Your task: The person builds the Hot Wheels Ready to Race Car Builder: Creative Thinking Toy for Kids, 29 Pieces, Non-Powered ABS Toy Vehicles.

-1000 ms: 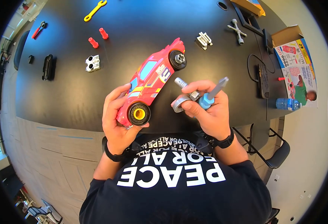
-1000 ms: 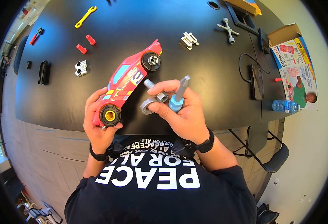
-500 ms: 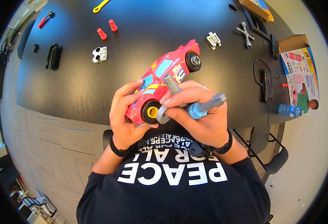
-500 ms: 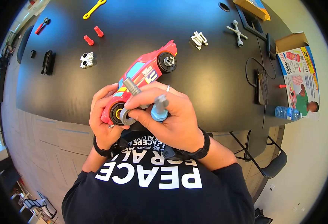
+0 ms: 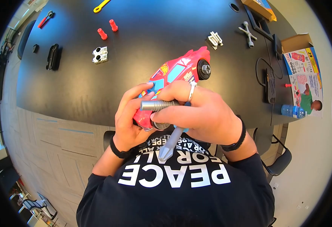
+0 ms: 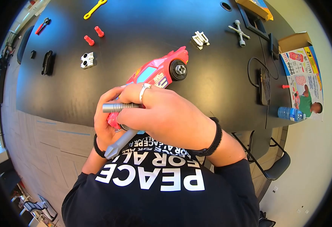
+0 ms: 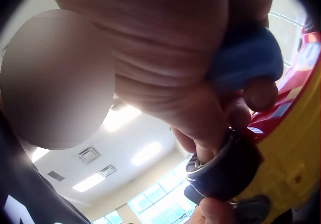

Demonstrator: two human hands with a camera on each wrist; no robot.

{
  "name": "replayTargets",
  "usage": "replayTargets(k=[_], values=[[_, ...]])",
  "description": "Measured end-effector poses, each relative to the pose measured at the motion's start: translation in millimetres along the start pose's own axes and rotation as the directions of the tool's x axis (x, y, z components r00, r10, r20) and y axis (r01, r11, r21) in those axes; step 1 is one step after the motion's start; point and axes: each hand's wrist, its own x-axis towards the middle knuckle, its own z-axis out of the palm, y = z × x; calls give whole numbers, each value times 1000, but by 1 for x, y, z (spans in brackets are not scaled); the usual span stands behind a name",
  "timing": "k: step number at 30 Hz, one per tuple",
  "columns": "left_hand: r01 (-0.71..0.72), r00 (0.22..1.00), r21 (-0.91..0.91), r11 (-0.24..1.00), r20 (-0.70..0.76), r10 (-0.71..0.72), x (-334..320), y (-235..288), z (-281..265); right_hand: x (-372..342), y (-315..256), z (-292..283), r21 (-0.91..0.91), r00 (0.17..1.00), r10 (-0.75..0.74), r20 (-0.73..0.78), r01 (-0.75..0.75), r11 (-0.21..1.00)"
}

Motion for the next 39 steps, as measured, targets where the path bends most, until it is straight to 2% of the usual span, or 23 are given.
replayTargets(k=[3, 6, 10, 17, 20, 21, 23, 24, 25, 27, 28, 29, 30, 32, 34, 35, 37, 38, 39], values=[[-60, 998, -29, 998, 31, 61, 3, -4, -5, 1, -2, -6, 1, 997, 68, -19, -68, 998], [-59, 998, -54, 997, 12, 60, 3, -1, -8, -2, 3, -7, 23, 994, 82, -72, -81, 996], [-55, 998, -15, 998, 5, 55, 8, 3, -6, -10, 7, 4, 92, 996, 73, -42, -69, 993], [-103, 994, 6, 995, 29, 103, 11, 1, -10, -14, 5, -7, 33, 997, 78, -19, -77, 996], [-80, 997, 44, 996, 2, 80, 9, 1, -13, -19, -3, -21, 203, 995, 82, -50, -70, 977], [-76, 997, 45, 996, 1, 76, 9, 2, -13, -21, -3, -23, 205, 995, 84, -48, -72, 976], [-106, 994, 105, 989, -18, 109, 11, 4, -14, -26, -4, -27, 374, 970, 192, 150, -236, 897], [-124, 991, 149, 981, -22, 129, 12, 8, -13, -22, -4, -27, 315, 961, 184, 208, -243, 917], [-130, 991, 140, 982, -10, 133, 13, 7, -13, -22, -2, -24, 311, 961, 193, 197, -248, 917], [-186, 982, 274, 943, 9, 191, 13, 6, -12, -25, 3, -19, 382, 961, 218, 172, -269, 884], [-181, 982, 309, 934, 2, 190, 13, 9, -10, -27, 3, -20, 458, 940, 296, 172, -342, 821], [-184, 982, 303, 935, 8, 190, 12, 10, -10, -27, -1, -22, 641, 852, 467, 237, -499, 584], [-191, 980, 338, 922, 6, 200, 12, 11, -10, -29, 2, -23, 656, 845, 475, 246, -505, 561], [-198, 977, 375, 906, 5, 212, 13, 11, -12, -35, 8, -22, 671, 840, 480, 253, -510, 538], [-195, 979, 405, 893, 22, 204, 13, 11, -14, -40, 11, -20, 558, 841, 417, 345, -541, 629], [-193, 979, 406, 893, 21, 202, 13, 11, -13, -43, 13, -15, 559, 841, 416, 347, -542, 628], [-224, 974, 393, 892, 81, 209, 13, 12, -9, -44, 16, -1, 508, 808, 476, 346, -588, 629], [-227, 974, 390, 892, 83, 212, 14, 12, -9, -42, 12, 4, 580, 798, 544, 261, -580, 572], [-220, 975, 427, 877, 66, 213, 15, 11, -8, -42, 12, 7, 578, 798, 545, 258, -580, 575]])
